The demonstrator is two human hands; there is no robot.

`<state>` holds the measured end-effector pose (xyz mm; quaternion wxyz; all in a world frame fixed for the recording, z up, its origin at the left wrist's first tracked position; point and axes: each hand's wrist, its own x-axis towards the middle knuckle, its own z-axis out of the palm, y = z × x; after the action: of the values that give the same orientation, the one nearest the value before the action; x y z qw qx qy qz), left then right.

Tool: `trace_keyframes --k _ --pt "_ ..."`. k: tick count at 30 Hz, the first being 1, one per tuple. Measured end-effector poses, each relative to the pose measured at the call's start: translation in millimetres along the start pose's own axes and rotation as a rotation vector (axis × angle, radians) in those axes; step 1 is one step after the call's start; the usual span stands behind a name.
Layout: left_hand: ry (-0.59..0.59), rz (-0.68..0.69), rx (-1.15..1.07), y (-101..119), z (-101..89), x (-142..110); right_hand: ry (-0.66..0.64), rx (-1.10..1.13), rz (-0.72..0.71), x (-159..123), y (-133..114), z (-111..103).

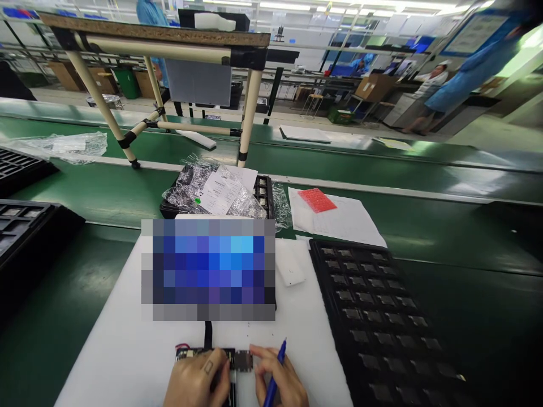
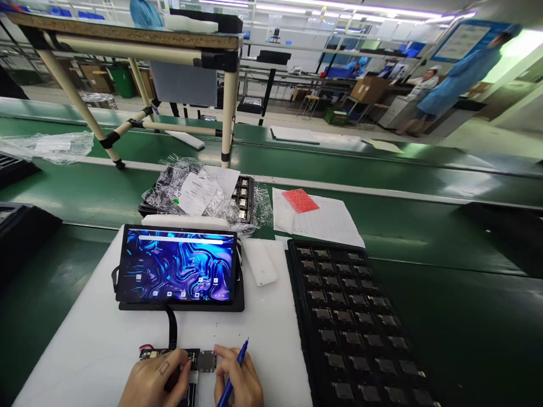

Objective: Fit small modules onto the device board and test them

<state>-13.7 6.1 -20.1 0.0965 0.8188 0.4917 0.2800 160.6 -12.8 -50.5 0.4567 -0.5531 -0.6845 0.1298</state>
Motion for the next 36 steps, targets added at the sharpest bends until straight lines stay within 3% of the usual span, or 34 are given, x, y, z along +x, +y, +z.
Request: trace_keyframes --k 36 --pt "0.007 0.004 -0.027 -0.9 1.1 0.7 -0.010 0.000 -0.055 4.2 -1.3 -1.3"
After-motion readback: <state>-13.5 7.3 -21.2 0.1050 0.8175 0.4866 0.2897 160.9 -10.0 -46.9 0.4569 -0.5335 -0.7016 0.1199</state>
